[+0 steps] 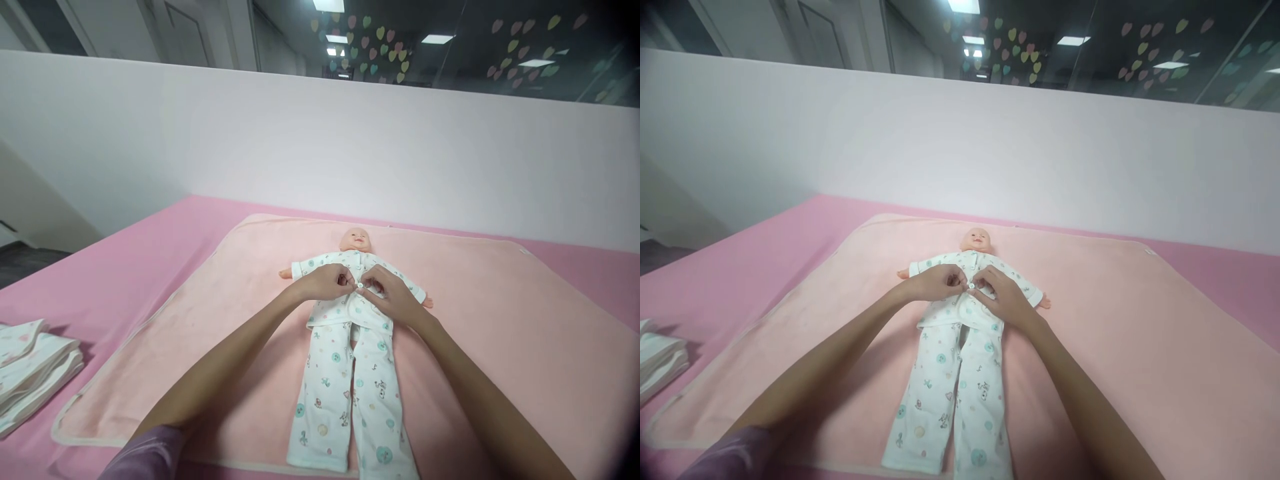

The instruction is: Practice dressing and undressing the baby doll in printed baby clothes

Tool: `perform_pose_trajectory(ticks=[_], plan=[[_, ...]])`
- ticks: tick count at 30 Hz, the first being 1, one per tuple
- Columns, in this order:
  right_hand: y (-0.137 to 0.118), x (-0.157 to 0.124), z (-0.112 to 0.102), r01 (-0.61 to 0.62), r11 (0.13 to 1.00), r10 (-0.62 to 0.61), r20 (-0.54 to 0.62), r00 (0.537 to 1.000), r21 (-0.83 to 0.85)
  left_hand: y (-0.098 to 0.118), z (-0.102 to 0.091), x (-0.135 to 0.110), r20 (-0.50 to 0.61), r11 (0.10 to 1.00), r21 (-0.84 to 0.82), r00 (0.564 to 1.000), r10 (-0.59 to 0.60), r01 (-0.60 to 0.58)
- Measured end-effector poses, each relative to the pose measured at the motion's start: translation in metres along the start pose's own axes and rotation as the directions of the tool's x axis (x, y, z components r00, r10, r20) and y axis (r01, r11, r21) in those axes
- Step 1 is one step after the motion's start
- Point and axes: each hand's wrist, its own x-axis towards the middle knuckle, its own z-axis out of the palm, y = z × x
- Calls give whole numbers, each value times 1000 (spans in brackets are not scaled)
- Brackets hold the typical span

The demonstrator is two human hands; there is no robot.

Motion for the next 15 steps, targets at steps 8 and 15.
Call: perform_pose_trajectory(ticks=[8,15], plan=[[9,10,-28,-58,998,58,23,998,15,-13,-8,7,-38,1000,-6,999,22,-22],[32,48,-28,-91,994,82,137,987,58,-7,-20,41,-46,999,-40,999,-9,7]])
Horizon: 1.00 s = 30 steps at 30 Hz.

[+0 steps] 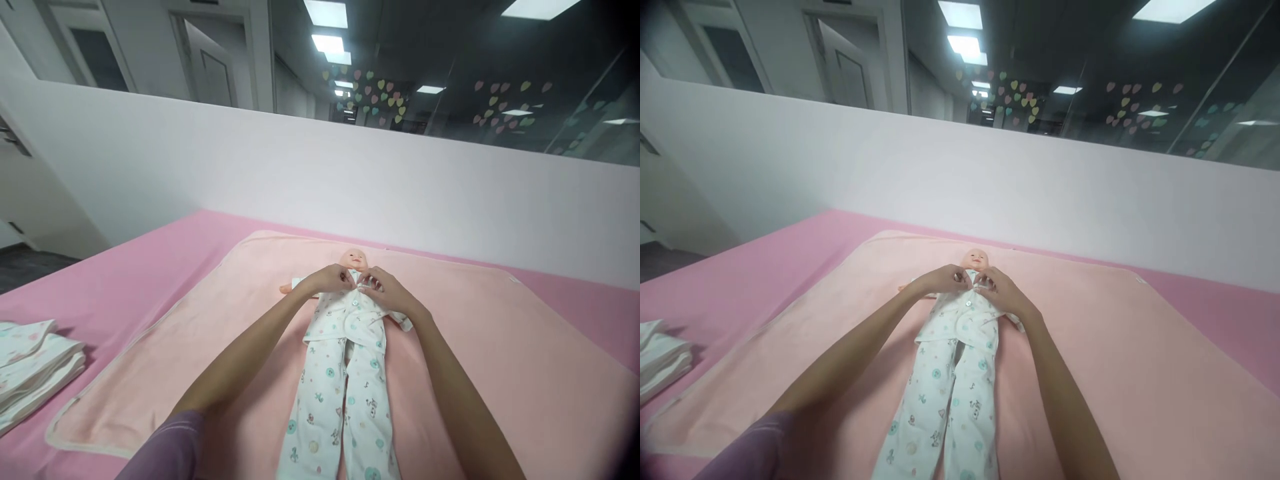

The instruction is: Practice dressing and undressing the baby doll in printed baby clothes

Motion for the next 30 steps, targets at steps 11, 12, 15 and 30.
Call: perform_pose_trajectory(ticks=[11,12,15,30], plan=[[10,-4,28,-54,959,112,-199,974,278,-19,-5,10,60,997,-76,998,1,4],[12,-4,29,-60,957,122,-209,970,283,-20,-4,11,64,996,-94,998,9,-3],[16,-5,29,-82,946,152,-206,967,315,-21,0,14,63,986,-162,997,36,-25],[10,-6,34,-285,835,415,-201,887,471,-20,9,16,57,970,-243,998,2,12]])
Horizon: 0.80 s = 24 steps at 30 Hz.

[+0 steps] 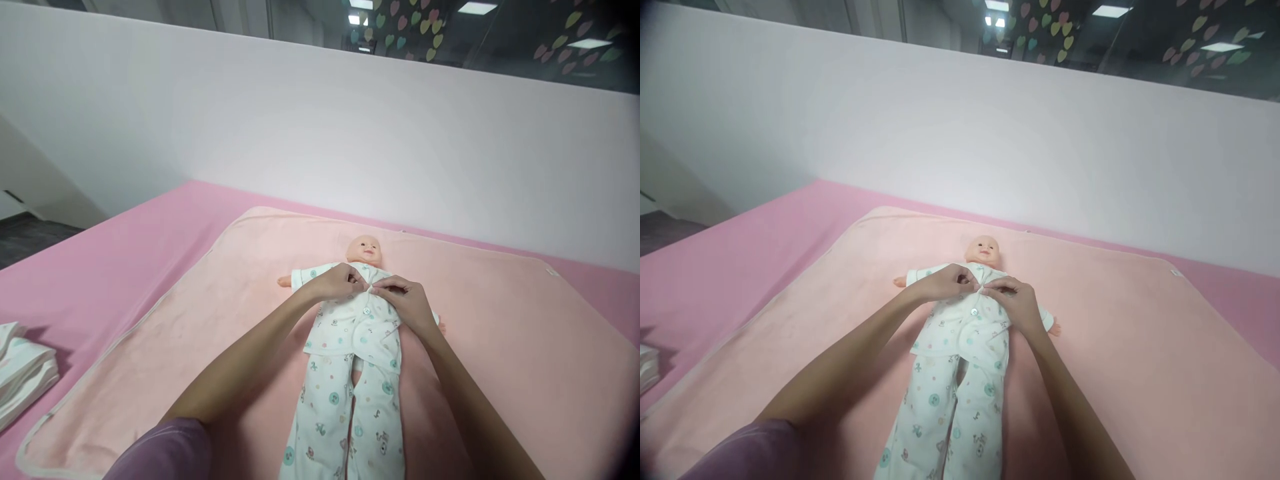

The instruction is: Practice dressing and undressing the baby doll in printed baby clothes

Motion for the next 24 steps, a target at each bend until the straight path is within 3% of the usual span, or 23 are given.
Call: perform_pose_trajectory(ticks=[4,10,14,21,24], plan=[[1,-4,2,57,998,-57,4,998,-4,-3,0,2,2,1000,-18,1000,1,0],[-9,-10,2,243,949,-236,58,970,-199,-4,-6,2,20,998,-54,999,-38,39],[-8,-9,3,235,953,-229,54,972,-192,-1,-6,-1,15,998,-60,1000,-25,25],[-4,-11,13,143,983,-161,-173,972,-111,-7,-1,2,-4,989,-149,1000,-29,28],[-6,-16,16,162,977,-187,-204,961,-136,-3,-1,1,-24,987,-155,998,-54,49]])
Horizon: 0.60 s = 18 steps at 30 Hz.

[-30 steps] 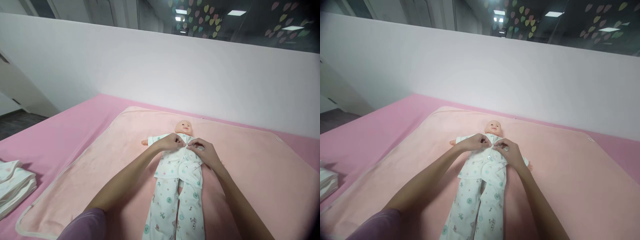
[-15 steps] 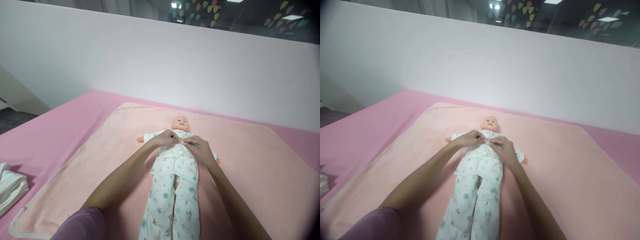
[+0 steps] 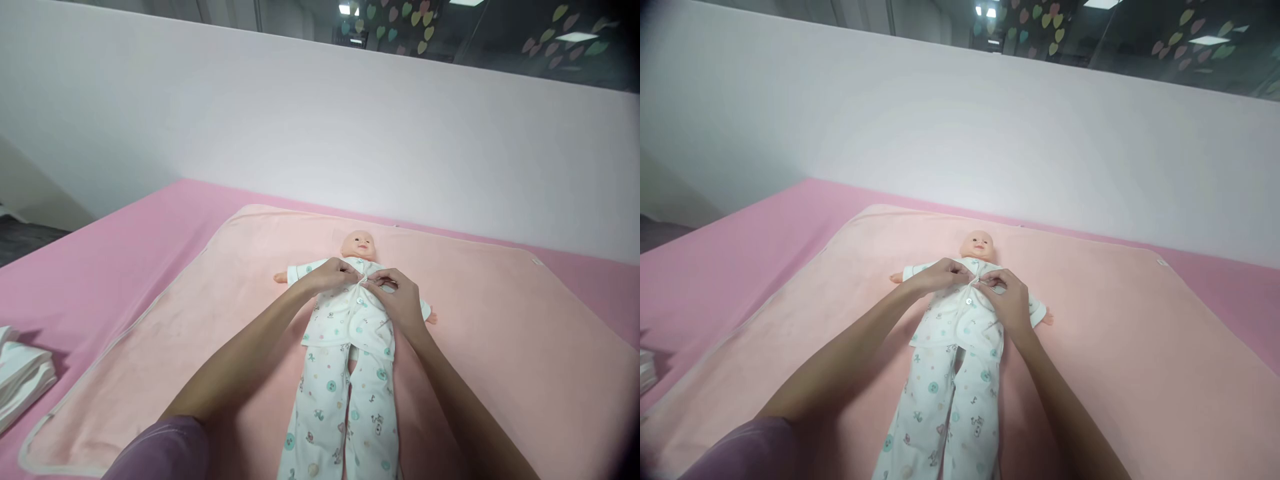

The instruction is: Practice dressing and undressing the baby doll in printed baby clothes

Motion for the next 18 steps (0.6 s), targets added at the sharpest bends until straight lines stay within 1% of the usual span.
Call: perform_pose_trajectory(ticks=[4,8,11,14,16,18], plan=[[-6,-6,1,73,996,-75,-20,997,-50,9,0,-5,-15,1000,-9,999,-30,30],[-8,-8,3,148,980,-151,-7,989,-136,9,0,-5,-15,999,-18,999,-28,28],[-4,-5,3,215,952,-209,51,977,-219,4,1,-3,-16,1000,8,1000,-12,12],[2,1,0,255,927,-228,128,965,-276,2,6,-2,-34,998,50,999,32,-30],[5,5,-3,265,925,-223,175,959,-272,2,9,-2,-45,995,80,997,64,-60],[8,8,-5,254,940,-210,201,957,-226,2,11,-2,-63,991,117,996,67,-59]])
